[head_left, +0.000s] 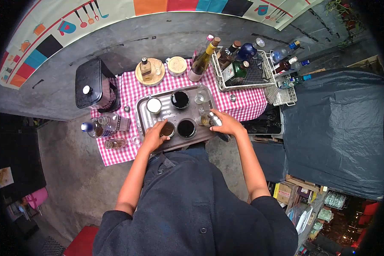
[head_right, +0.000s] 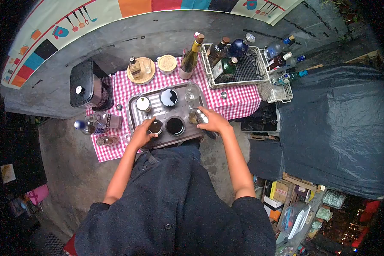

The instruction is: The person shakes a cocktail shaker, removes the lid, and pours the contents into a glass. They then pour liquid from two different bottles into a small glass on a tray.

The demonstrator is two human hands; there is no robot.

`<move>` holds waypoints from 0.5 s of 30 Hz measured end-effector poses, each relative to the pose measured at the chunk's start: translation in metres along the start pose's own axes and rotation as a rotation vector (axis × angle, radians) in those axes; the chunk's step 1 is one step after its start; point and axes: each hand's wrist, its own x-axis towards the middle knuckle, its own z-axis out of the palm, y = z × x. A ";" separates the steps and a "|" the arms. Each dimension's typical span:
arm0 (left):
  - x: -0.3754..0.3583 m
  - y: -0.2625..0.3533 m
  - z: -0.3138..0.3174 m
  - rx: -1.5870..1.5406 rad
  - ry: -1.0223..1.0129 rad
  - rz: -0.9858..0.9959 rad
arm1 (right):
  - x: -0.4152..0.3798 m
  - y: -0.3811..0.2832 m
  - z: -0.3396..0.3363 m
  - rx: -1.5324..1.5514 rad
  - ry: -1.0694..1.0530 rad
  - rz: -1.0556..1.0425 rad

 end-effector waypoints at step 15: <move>-0.001 0.005 -0.003 -0.015 0.013 0.011 | 0.002 0.005 0.002 -0.014 0.015 -0.036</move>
